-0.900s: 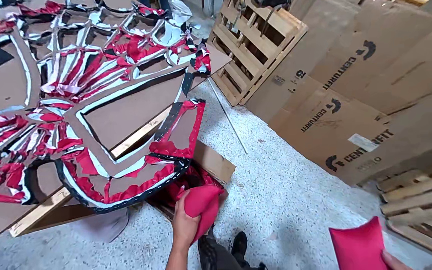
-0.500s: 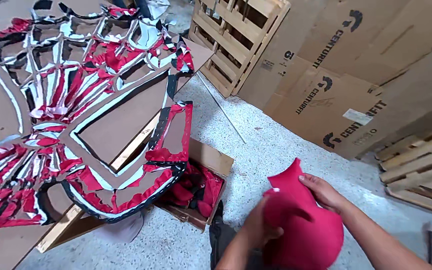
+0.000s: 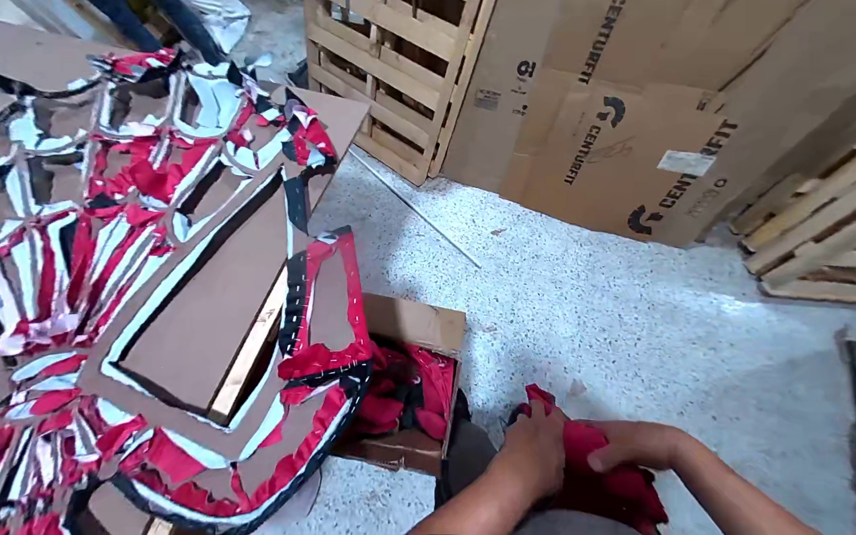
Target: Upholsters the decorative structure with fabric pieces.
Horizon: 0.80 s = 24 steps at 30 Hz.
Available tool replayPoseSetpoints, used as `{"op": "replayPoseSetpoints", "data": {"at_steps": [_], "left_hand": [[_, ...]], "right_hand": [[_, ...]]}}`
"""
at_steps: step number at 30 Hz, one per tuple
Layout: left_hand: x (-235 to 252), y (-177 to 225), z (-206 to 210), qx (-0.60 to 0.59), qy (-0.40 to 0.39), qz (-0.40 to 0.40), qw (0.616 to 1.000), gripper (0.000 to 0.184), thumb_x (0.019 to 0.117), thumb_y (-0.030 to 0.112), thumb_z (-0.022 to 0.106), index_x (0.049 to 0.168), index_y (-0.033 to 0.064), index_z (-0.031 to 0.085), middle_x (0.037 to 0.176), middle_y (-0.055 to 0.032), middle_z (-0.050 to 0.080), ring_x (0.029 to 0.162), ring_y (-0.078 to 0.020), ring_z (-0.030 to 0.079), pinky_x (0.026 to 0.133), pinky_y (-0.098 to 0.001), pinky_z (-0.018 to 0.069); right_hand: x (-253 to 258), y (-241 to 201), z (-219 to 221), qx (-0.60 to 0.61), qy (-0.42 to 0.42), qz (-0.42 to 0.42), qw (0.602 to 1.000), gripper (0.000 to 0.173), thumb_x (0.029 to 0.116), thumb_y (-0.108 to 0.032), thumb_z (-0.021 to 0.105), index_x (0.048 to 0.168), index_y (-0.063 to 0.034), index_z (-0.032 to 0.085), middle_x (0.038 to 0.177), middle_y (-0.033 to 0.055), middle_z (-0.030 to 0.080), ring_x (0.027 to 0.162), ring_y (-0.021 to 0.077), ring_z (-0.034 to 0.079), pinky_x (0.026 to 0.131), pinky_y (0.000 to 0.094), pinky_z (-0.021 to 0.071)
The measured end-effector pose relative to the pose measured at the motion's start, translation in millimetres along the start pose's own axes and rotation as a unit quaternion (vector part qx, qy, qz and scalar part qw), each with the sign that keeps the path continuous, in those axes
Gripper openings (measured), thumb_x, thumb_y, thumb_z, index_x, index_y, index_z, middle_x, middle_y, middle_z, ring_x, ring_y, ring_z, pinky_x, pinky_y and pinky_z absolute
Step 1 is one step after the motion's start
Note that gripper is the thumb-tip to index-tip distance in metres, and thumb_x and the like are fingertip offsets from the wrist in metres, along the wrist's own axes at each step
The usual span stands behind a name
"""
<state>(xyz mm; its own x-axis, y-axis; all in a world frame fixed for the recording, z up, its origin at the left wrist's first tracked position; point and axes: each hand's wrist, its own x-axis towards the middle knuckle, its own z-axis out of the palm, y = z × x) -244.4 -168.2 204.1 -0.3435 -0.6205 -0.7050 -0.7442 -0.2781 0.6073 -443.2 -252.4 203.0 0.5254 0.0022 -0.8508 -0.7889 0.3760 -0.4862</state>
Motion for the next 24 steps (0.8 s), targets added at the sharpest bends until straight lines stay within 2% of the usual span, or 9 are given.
{"op": "replayPoseSetpoints", "data": {"at_steps": [2,4,5,7,9,11,14,19,24], "left_hand": [[9,-17,5,-0.019,-0.039,0.027,0.999,0.104,0.0710,0.019,0.089,0.158,0.0069,0.033,0.157,-0.0283,0.034,0.123,-0.0480,0.058,0.094,-0.0637,0.0544],[16,-48,-3,-0.116,-0.044,0.082,0.989,0.114,0.0719,0.033,0.092,0.162,0.0109,0.026,0.159,-0.0248,0.035,0.130,-0.0413,0.055,0.104,-0.0595,0.0516],[14,-66,-10,-0.197,-0.021,0.092,0.976,0.107,0.0766,0.033,0.090,0.162,0.0123,0.029,0.158,-0.0220,0.039,0.132,-0.0365,0.056,0.107,-0.0559,0.0503],[15,-112,-19,-0.346,0.132,0.012,0.929,0.068,0.0920,0.027,0.075,0.152,0.0094,0.048,0.141,-0.0170,0.060,0.114,-0.0300,0.068,0.098,-0.0505,0.0578],[37,-171,-16,-0.336,0.326,-0.193,0.862,0.044,0.1012,0.028,0.062,0.136,0.0023,0.060,0.123,-0.0190,0.069,0.108,-0.0317,0.070,0.096,-0.0521,0.0576],[69,-232,4,-0.282,0.279,-0.354,0.847,0.053,0.1007,0.038,0.061,0.137,-0.0002,0.059,0.135,-0.0232,0.062,0.127,-0.0361,0.061,0.109,-0.0556,0.0473],[109,-282,50,-0.342,0.113,-0.384,0.850,0.068,0.0960,0.055,0.065,0.131,-0.0025,0.064,0.138,-0.0259,0.060,0.134,-0.0384,0.055,0.113,-0.0581,0.0417],[121,-258,64,-0.338,0.163,-0.384,0.843,0.048,0.1017,0.039,0.060,0.132,0.0018,0.064,0.133,-0.0220,0.065,0.129,-0.0359,0.060,0.109,-0.0562,0.0468],[32,-211,44,-0.265,0.234,-0.428,0.832,0.049,0.1068,0.034,0.046,0.142,0.0002,0.052,0.134,-0.0244,0.063,0.125,-0.0382,0.063,0.105,-0.0578,0.0504]], "right_hand": [[18,-2,1,-0.020,-0.070,0.016,0.997,0.078,0.0801,-0.038,0.082,0.144,-0.0079,0.050,0.125,0.0150,0.066,0.112,0.0272,0.066,0.099,0.0529,0.0537],[32,2,-2,-0.004,-0.090,0.010,0.996,0.067,0.0796,-0.031,0.081,0.136,-0.0072,0.054,0.118,0.0125,0.068,0.105,0.0241,0.068,0.093,0.0507,0.0556],[35,7,-2,0.004,-0.087,0.014,0.996,0.064,0.0798,-0.029,0.081,0.135,-0.0074,0.056,0.115,0.0116,0.069,0.103,0.0232,0.068,0.092,0.0500,0.0562],[38,24,-2,0.012,-0.064,0.032,0.997,0.063,0.0808,-0.029,0.081,0.135,-0.0079,0.057,0.115,0.0120,0.070,0.102,0.0241,0.069,0.092,0.0509,0.0564],[34,41,2,0.033,-0.034,0.051,0.998,0.060,0.0812,-0.029,0.081,0.133,-0.0078,0.059,0.113,0.0126,0.070,0.101,0.0248,0.069,0.092,0.0512,0.0561],[31,58,4,0.059,-0.015,0.065,0.996,0.058,0.0815,-0.028,0.081,0.132,-0.0078,0.061,0.115,0.0130,0.071,0.105,0.0256,0.069,0.095,0.0520,0.0555],[32,84,6,0.086,0.005,0.058,0.995,0.055,0.0788,-0.033,0.081,0.126,-0.0083,0.065,0.111,0.0098,0.073,0.102,0.0229,0.070,0.094,0.0488,0.0569],[23,114,-1,0.137,0.047,0.066,0.987,0.058,0.0740,-0.038,0.084,0.121,-0.0096,0.067,0.106,0.0080,0.074,0.098,0.0210,0.072,0.090,0.0466,0.0587],[-1,88,-24,0.142,0.104,0.025,0.984,0.059,0.0753,-0.033,0.083,0.125,-0.0076,0.064,0.108,0.0103,0.073,0.099,0.0228,0.072,0.090,0.0463,0.0590]]}}
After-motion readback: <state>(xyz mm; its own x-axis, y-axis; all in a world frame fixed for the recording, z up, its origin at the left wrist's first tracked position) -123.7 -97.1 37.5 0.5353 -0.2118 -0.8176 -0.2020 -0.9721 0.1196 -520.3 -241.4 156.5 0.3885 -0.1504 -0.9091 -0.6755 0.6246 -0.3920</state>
